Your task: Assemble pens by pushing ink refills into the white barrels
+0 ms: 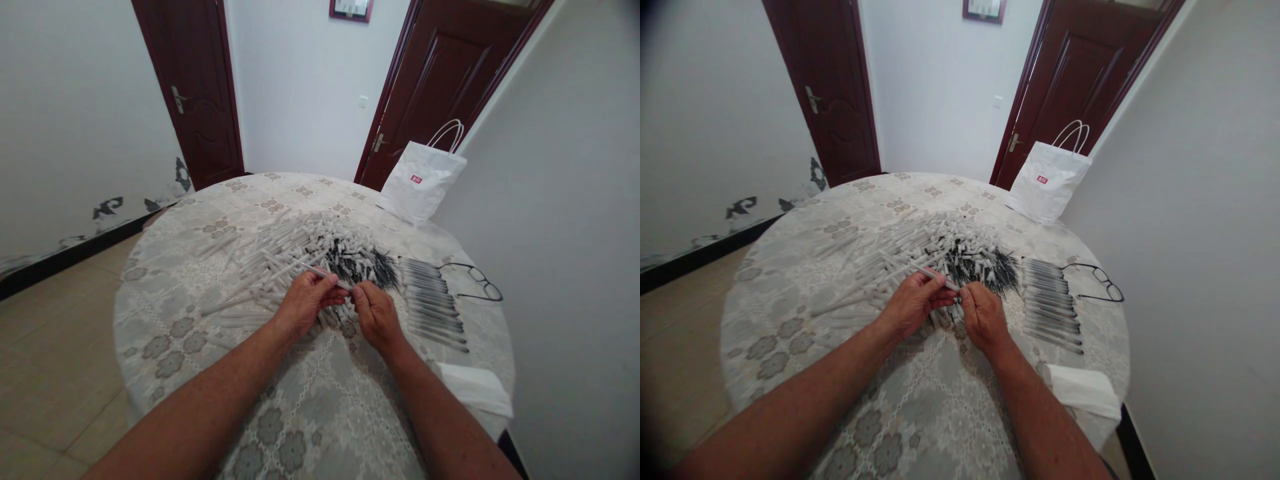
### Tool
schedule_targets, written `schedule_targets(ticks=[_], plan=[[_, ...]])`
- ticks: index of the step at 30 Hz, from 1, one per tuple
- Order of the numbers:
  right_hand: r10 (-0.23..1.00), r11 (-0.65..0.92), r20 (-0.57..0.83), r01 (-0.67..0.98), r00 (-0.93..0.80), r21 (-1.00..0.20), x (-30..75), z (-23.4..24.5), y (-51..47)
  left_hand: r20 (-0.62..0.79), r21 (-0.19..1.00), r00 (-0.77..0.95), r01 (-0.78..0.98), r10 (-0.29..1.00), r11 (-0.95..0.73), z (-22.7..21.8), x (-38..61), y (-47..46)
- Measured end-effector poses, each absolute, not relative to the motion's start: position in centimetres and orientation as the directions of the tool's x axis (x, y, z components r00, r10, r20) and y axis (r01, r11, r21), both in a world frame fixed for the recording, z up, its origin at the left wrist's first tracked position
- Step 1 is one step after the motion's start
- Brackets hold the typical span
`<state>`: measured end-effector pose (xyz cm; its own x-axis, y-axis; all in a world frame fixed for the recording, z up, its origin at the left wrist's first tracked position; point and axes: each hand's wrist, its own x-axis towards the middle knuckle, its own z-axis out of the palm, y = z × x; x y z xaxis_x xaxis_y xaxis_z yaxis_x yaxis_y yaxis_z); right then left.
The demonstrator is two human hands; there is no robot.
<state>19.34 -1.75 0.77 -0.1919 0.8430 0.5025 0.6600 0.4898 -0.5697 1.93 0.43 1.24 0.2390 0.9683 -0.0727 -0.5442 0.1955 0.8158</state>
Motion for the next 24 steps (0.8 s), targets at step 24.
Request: schedule_targets(ticks=[24], plan=[[0.815, 0.531, 0.548, 0.623, -0.191, -0.574, 19.22, 0.89, -1.98, -0.058, 0.817, 0.220, -0.551, 0.974, 0.173, 1.10, 1.88, 0.53]])
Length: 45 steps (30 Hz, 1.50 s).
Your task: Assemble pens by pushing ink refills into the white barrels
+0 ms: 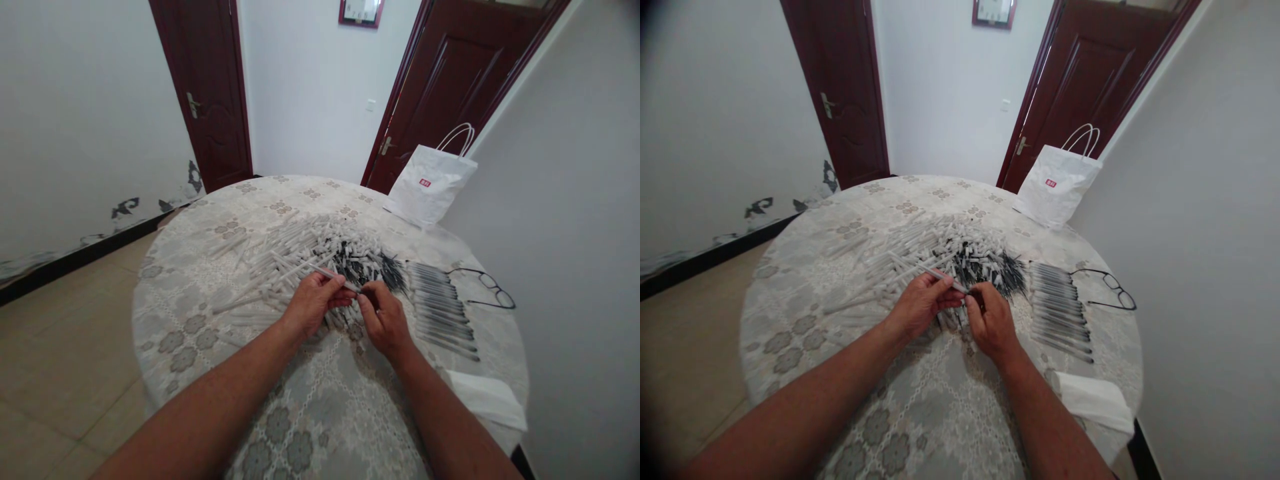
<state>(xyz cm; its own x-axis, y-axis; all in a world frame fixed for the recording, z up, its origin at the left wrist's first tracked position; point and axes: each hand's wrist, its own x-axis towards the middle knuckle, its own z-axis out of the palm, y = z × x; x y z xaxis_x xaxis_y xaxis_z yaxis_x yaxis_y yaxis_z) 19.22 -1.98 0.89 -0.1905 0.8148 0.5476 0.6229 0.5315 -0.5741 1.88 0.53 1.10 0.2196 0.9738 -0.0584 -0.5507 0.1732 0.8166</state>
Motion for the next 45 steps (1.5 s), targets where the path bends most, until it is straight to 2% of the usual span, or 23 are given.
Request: schedule_targets(ticks=[4, 17, 23, 26, 29, 32, 35, 40, 45], plan=[[0.826, 0.521, 0.522, 0.643, -0.214, -0.561, 19.3, 0.9, -2.0, -0.057, 0.815, 0.238, -0.551, 0.970, 0.183, 1.2, 1.9, 0.4], [0.862, 0.481, 0.472, 0.589, -0.182, -0.650, 19.4, 1.0, -2.0, -0.038, 0.861, 0.249, -0.484, 0.968, 0.159, 1.2, 1.7, 0.4], [0.846, 0.497, 0.493, 0.632, -0.201, -0.595, 19.5, 1.4, -1.8, -0.024, 0.907, 0.232, -0.403, 0.972, 0.118, 1.4, 1.6, 0.5], [0.854, 0.490, 0.475, 0.634, -0.213, -0.597, 19.9, 1.9, -1.8, 0.022, 0.958, 0.244, -0.282, 0.969, 0.049, 1.5, 1.4, 0.4], [0.868, 0.439, 0.487, 0.615, -0.101, -0.655, 21.0, 2.7, -1.7, 0.191, 0.978, 0.257, 0.035, 0.947, -0.206, 1.5, 1.1, 0.2], [0.863, 0.388, 0.495, 0.501, 0.096, -0.774, 22.5, 3.6, -1.3, 0.340, 0.826, 0.326, 0.344, 0.882, -0.446, 0.9, 1.2, -0.1], [0.855, 0.383, 0.468, 0.336, 0.223, -0.860, 23.8, 4.2, -0.8, 0.367, 0.639, 0.426, 0.530, 0.827, -0.557, 0.0, 2.0, -0.4], [0.835, 0.396, 0.447, 0.213, 0.320, -0.893, 25.0, 4.9, -0.4, 0.295, 0.310, 0.512, 0.747, 0.807, -0.588, -1.0, 4.0, -0.6], [0.830, 0.414, 0.447, 0.167, 0.335, -0.895, 25.2, 5.5, -0.9, 0.216, 0.125, 0.502, 0.837, 0.838, -0.533, -1.1, 6.0, -0.3]])
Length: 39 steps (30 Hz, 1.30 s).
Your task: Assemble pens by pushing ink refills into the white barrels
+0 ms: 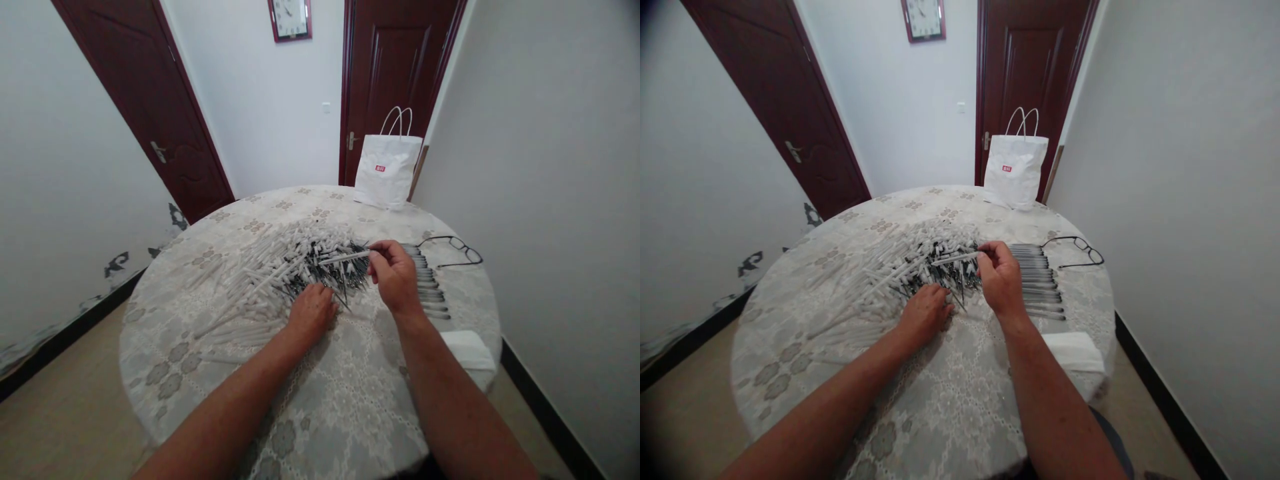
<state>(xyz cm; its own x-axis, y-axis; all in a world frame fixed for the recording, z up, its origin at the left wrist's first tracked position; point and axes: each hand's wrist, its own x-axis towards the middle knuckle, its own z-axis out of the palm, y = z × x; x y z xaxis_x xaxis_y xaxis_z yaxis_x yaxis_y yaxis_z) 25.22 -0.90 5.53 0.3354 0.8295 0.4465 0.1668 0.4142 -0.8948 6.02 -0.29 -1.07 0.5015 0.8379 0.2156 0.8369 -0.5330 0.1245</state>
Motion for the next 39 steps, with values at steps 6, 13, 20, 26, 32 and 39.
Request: schedule_targets(ticks=[6, 13, 20, 26, 32, 39], plan=[[0.841, 0.415, 0.433, 0.127, 0.324, -0.901, 25.4, 5.9, -1.4, 0.204, 0.032, 0.444, 0.888, 0.872, -0.459, -1.0, 7.4, 0.1], [0.845, 0.431, 0.432, 0.077, 0.314, -0.899, 25.7, 6.0, -1.7, 0.225, 0.047, 0.358, 0.925, 0.906, -0.377, -0.6, 8.4, -0.5], [0.853, 0.438, 0.408, -0.021, 0.326, -0.899, 26.0, 6.0, -1.8, 0.326, 0.653, 0.245, 0.640, 0.913, -0.405, 1.4, 4.3, -1.8], [0.858, 0.421, 0.447, 0.152, 0.253, -0.894, 25.2, 5.3, -2.1, 0.142, 0.980, 0.112, 0.123, 0.984, -0.155, 1.5, 0.9, -2.5], [0.846, 0.394, 0.496, 0.399, 0.195, -0.828, 24.1, 5.0, -2.6, 0.113, 0.987, 0.102, 0.101, 0.988, -0.123, 0.1, 0.5, -2.1], [0.825, 0.380, 0.544, 0.559, 0.156, -0.737, 23.6, 5.4, -3.1, 0.147, 0.981, 0.110, 0.111, 0.983, -0.160, -1.2, -0.2, -1.3]])
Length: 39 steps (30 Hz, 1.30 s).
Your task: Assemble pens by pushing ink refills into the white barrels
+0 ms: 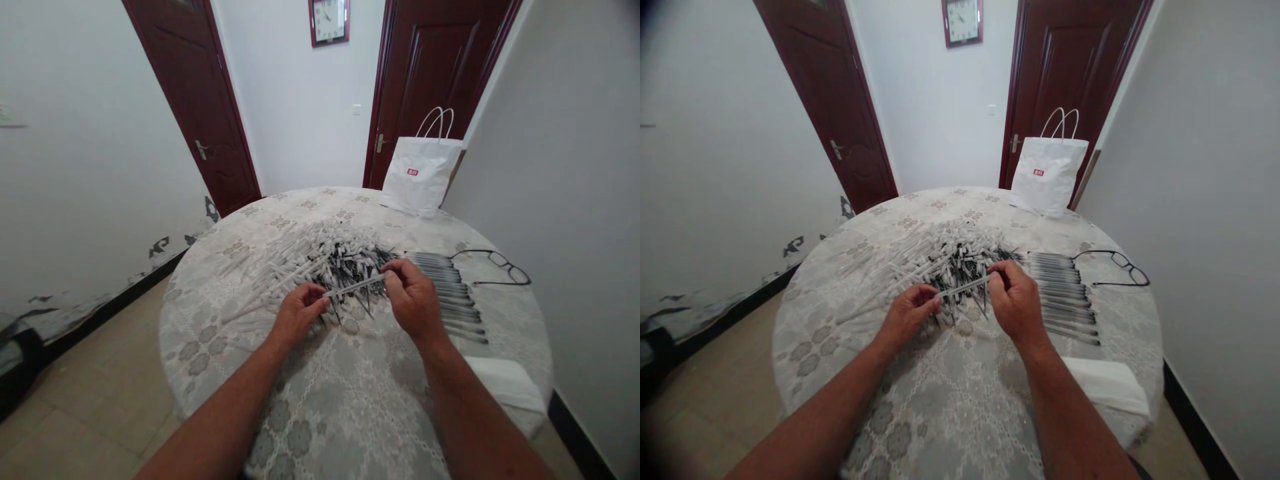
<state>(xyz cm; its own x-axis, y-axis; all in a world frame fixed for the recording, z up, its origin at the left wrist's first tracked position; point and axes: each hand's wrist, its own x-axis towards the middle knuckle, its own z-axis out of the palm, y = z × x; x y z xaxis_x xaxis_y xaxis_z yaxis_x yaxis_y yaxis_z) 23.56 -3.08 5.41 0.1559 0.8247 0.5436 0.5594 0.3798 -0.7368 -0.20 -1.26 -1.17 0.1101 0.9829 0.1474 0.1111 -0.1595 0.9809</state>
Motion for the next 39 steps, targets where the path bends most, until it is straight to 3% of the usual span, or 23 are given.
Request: schedule_targets(ticks=[12, 17, 20, 24, 32, 39], plan=[[0.857, 0.368, 0.503, 0.556, 0.108, -0.745, 23.2, 4.8, -2.8, 0.091, 0.996, 0.110, -0.035, 0.990, -0.088, -0.9, 0.2, -1.4], [0.919, 0.380, 0.380, 0.504, -0.106, -0.776, 23.5, 4.6, -2.5, -0.018, 0.889, 0.036, -0.457, 0.999, 0.033, -0.3, -0.3, -0.9], [0.893, 0.450, 0.339, 0.566, -0.295, -0.691, 23.0, 4.2, -2.5, -0.069, 0.775, 0.016, -0.629, 0.997, 0.063, -0.3, -1.0, -0.3], [0.818, 0.574, 0.389, 0.640, -0.423, -0.511, 21.3, 3.1, -2.7, -0.117, 0.708, 0.018, -0.699, 0.993, 0.096, -0.6, -1.8, 0.3], [0.724, 0.622, 0.520, 0.756, -0.454, -0.206, 19.7, 1.5, -2.8, -0.109, 0.791, -0.037, -0.608, 0.993, 0.065, -0.6, -1.8, 0.3], [0.643, 0.641, 0.594, 0.764, -0.483, -0.072, 19.6, 2.0, -3.2, -0.047, 0.826, -0.053, -0.564, 0.998, 0.009, 0.0, -1.7, -0.1]])
